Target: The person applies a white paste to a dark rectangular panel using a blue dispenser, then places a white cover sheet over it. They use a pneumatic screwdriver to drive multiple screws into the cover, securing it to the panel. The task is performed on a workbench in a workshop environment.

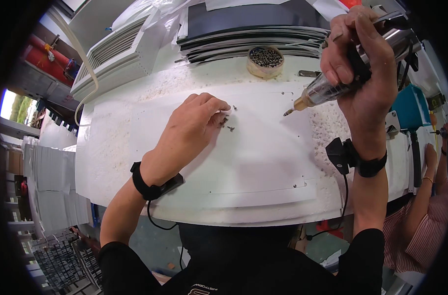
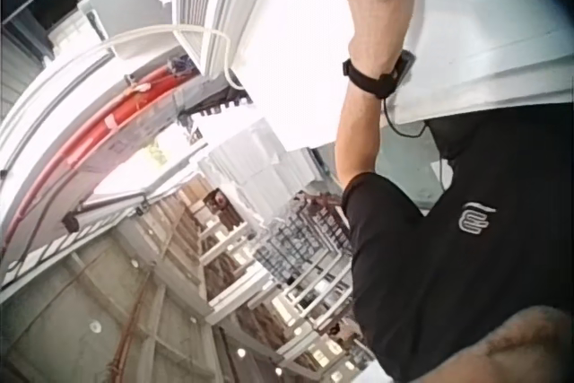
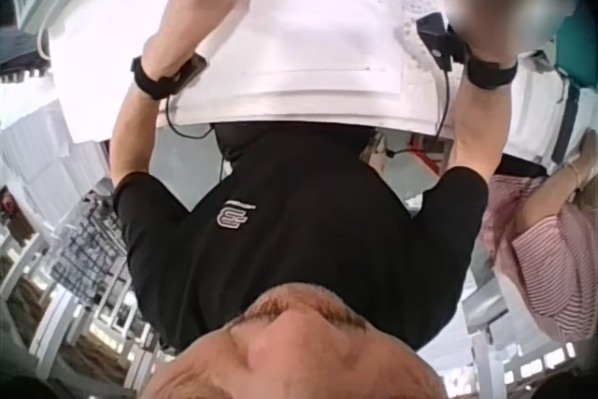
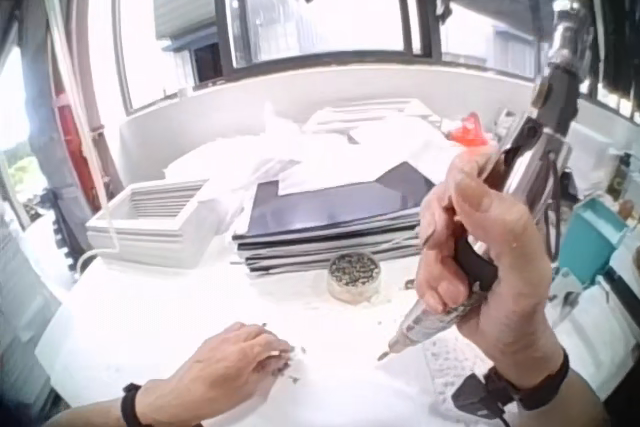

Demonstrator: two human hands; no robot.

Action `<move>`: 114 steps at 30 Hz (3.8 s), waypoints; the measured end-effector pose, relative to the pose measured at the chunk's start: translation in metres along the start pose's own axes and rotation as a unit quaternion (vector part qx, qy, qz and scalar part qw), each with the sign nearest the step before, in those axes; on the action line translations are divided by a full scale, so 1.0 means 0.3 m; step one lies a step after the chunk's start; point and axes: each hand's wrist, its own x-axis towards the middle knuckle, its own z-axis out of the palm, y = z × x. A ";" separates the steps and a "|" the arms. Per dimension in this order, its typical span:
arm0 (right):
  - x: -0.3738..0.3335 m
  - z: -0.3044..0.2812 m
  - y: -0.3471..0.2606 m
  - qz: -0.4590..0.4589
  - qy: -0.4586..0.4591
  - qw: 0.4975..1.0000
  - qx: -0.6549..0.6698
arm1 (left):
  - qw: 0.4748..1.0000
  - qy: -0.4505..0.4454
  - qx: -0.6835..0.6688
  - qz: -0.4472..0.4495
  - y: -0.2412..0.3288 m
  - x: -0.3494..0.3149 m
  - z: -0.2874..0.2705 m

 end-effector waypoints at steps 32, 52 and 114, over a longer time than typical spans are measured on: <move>-0.165 0.433 -0.091 0.018 -0.035 0.986 0.165 | 0.961 0.085 -0.228 -0.129 0.071 -0.537 -0.134; -0.104 0.891 0.112 0.093 -0.146 0.954 0.246 | 0.708 0.239 -0.624 -0.227 -0.041 -0.863 -0.057; -0.100 1.136 0.231 0.097 -0.234 0.962 0.103 | 0.974 0.213 0.003 -0.075 -0.191 -0.904 -0.130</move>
